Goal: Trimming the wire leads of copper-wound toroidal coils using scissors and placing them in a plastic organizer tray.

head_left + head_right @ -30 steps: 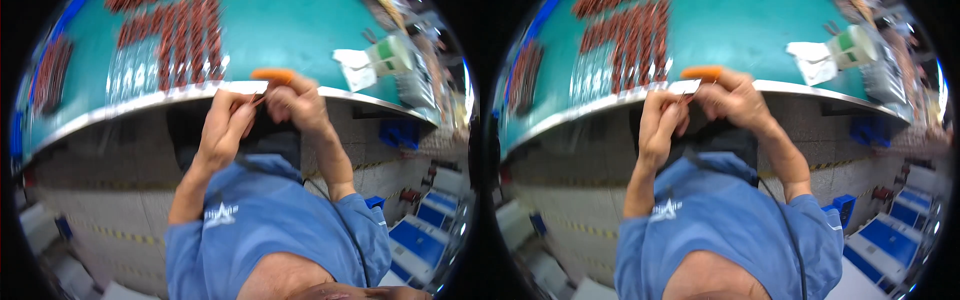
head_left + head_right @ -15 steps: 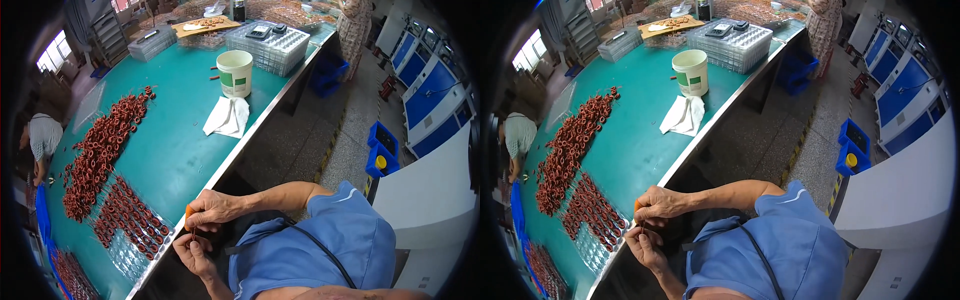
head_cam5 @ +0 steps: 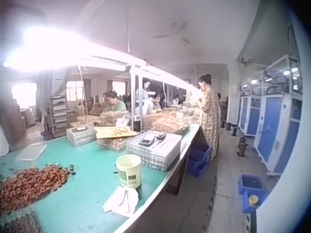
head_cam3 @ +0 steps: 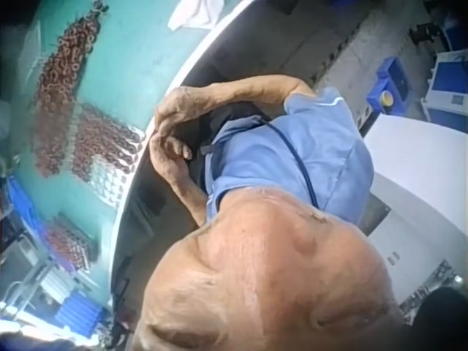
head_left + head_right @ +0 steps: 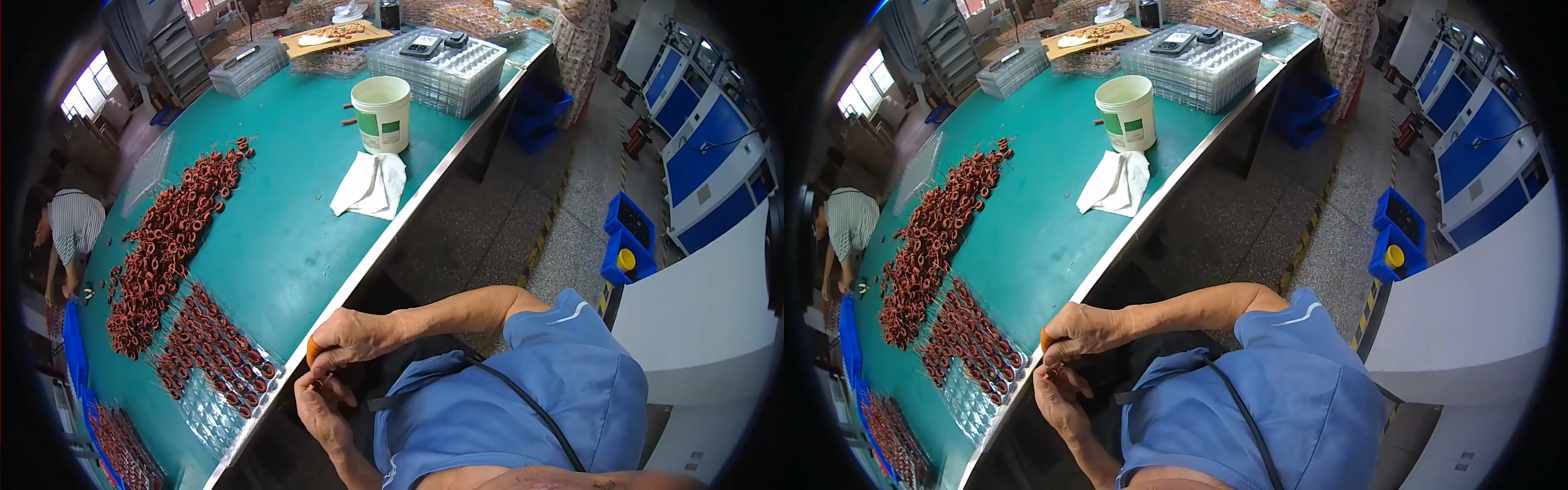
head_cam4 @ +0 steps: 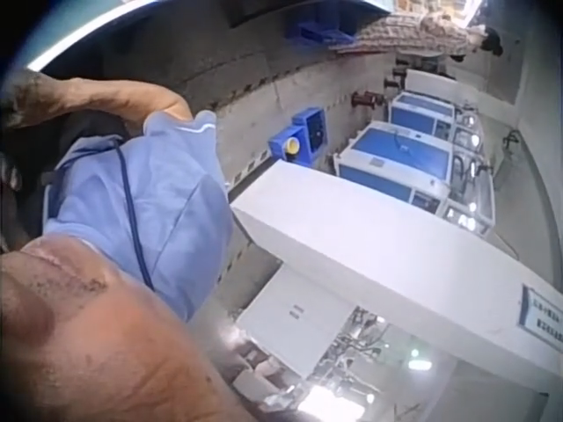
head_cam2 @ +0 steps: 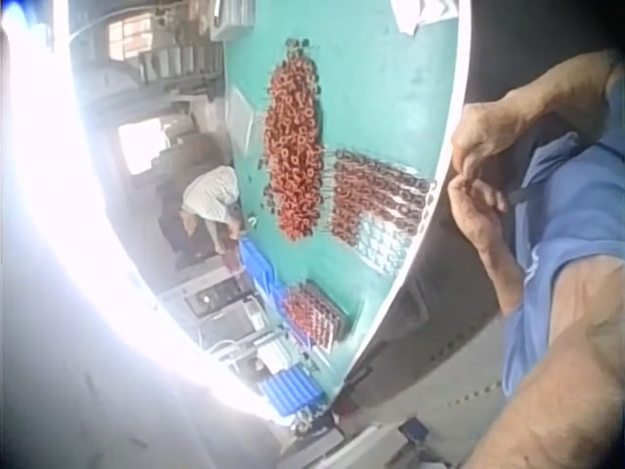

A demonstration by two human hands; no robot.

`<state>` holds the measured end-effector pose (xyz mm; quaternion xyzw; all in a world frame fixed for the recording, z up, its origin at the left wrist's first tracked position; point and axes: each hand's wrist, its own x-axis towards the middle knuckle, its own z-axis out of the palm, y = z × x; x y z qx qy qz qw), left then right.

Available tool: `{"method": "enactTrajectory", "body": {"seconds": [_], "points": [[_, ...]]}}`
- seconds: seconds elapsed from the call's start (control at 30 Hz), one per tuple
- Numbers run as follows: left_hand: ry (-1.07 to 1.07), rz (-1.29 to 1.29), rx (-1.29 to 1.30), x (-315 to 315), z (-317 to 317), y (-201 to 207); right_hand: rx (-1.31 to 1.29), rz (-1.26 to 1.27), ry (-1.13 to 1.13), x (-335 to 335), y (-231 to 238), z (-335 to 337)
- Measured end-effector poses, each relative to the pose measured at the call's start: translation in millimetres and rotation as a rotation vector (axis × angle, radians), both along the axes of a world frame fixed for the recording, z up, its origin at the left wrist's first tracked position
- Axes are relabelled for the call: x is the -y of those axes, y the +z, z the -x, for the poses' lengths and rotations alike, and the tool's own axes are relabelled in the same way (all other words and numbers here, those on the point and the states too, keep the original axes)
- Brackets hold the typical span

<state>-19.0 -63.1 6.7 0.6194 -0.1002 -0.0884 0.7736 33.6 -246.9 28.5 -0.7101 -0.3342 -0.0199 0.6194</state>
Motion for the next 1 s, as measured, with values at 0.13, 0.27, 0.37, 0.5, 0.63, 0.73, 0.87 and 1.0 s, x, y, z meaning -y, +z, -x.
{"method": "enactTrajectory", "body": {"seconds": [0.13, 0.27, 0.37, 0.5, 0.63, 0.73, 0.87, 1.0], "points": [[0.069, -0.184, 0.192, 1, 1, -6, -0.393, -0.063, 0.041, 2, 2, 2], [0.114, -0.355, 0.248, -3, 7, -4, -0.709, -0.141, 0.137, 5, 2, 4], [0.271, -0.614, 0.598, 3, 0, -18, -0.695, -0.118, 0.128, 4, -5, 2], [0.251, -0.454, 0.260, 5, 4, -12, -0.685, -0.170, 0.089, 2, -12, 0], [0.311, -0.305, 0.224, 8, -1, 3, -0.650, -0.235, -0.122, 6, -21, 2], [0.324, -0.379, 0.242, 5, -7, 3, -0.708, -0.235, -0.069, 2, -11, 14], [0.319, -0.574, 0.484, 5, -15, 0, -0.706, -0.255, 0.019, -11, -13, 17], [0.244, -0.759, 0.610, -10, -17, 23, -0.761, -0.333, 0.167, -21, -10, 14]]}}
